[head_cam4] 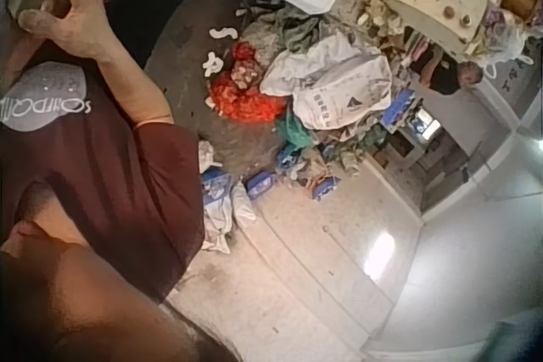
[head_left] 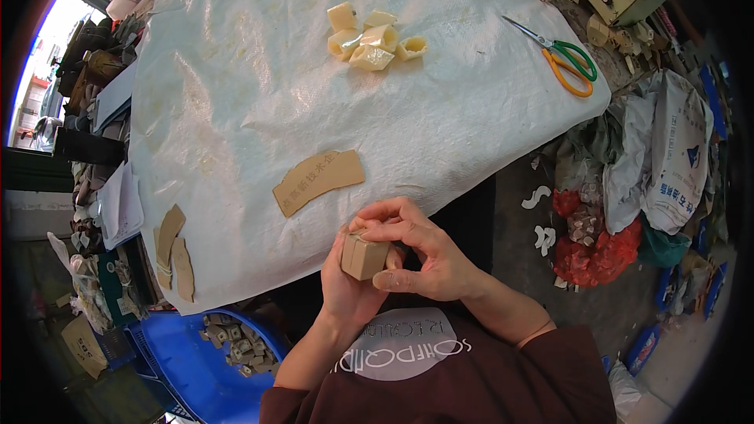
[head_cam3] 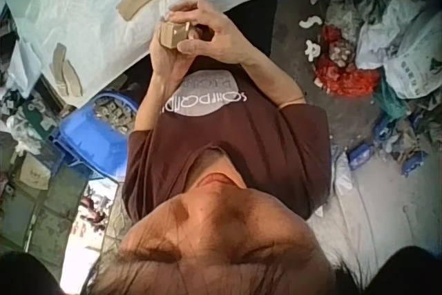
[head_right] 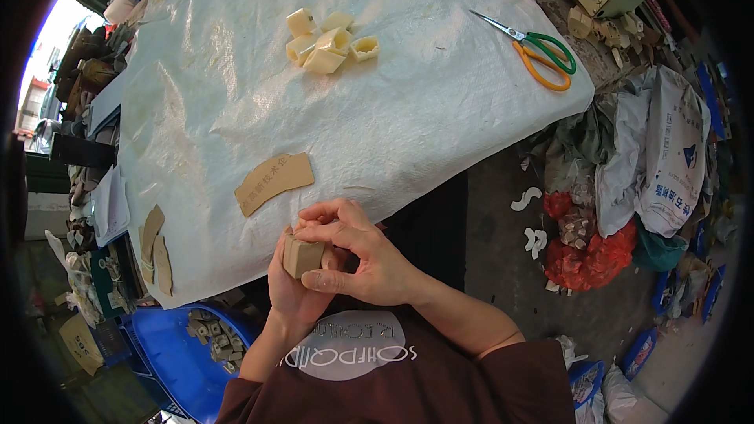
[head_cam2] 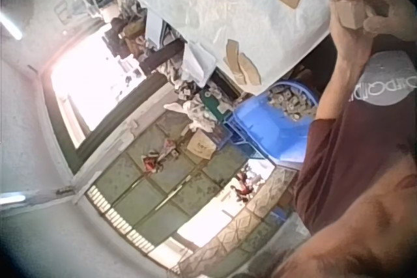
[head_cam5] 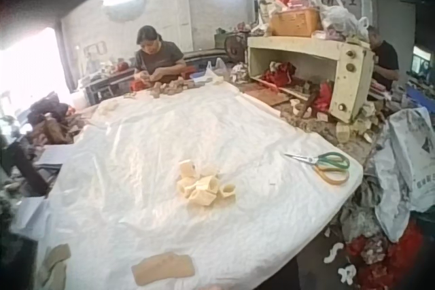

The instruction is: The person wraps small beige plastic components with brown paper strips. They pick up a component, wrap it with a paper strip, and place the finished item into a blue bin. The process is repeated for multiple components throughout the video.

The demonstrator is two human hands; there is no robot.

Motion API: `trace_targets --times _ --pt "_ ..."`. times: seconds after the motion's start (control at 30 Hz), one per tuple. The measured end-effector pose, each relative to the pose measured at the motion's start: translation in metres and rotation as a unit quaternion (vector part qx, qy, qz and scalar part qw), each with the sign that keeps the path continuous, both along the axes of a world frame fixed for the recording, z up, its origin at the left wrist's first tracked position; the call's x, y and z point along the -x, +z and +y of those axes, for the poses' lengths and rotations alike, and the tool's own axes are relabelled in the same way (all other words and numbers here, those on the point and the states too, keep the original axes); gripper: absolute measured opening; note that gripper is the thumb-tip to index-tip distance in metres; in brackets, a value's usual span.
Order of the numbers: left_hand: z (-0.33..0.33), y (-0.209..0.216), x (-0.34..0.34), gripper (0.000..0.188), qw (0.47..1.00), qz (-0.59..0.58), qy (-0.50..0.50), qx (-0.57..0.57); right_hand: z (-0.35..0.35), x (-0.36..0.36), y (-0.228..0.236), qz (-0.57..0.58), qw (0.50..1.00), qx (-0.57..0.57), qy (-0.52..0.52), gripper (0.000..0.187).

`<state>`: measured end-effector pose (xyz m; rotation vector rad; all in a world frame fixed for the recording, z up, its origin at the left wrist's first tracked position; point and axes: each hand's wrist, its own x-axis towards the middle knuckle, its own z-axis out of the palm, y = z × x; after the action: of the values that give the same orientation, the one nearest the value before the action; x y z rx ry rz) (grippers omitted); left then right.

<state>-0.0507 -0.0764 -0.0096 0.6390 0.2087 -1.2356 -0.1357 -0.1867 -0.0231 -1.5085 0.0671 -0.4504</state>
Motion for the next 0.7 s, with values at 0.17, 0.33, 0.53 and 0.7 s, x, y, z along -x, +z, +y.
trace_targets --times 0.17,0.33,0.53,0.7 --pt "-0.006 0.013 0.003 0.039 0.996 -0.055 0.008 -0.073 0.0 0.0 0.004 0.01 1.0 0.003 -0.011 0.049" --pt "-0.005 0.009 0.008 0.038 0.982 -0.168 0.018 -0.086 0.002 0.0 0.008 0.023 0.999 0.003 -0.025 0.041" --pt "-0.003 0.005 0.011 0.037 0.968 -0.235 0.03 -0.083 -0.001 -0.001 0.005 0.025 1.0 -0.016 -0.01 0.037" --pt "-0.006 0.006 0.014 0.037 0.961 -0.252 0.049 -0.101 0.0 0.0 0.004 0.031 0.997 -0.068 0.002 0.036"
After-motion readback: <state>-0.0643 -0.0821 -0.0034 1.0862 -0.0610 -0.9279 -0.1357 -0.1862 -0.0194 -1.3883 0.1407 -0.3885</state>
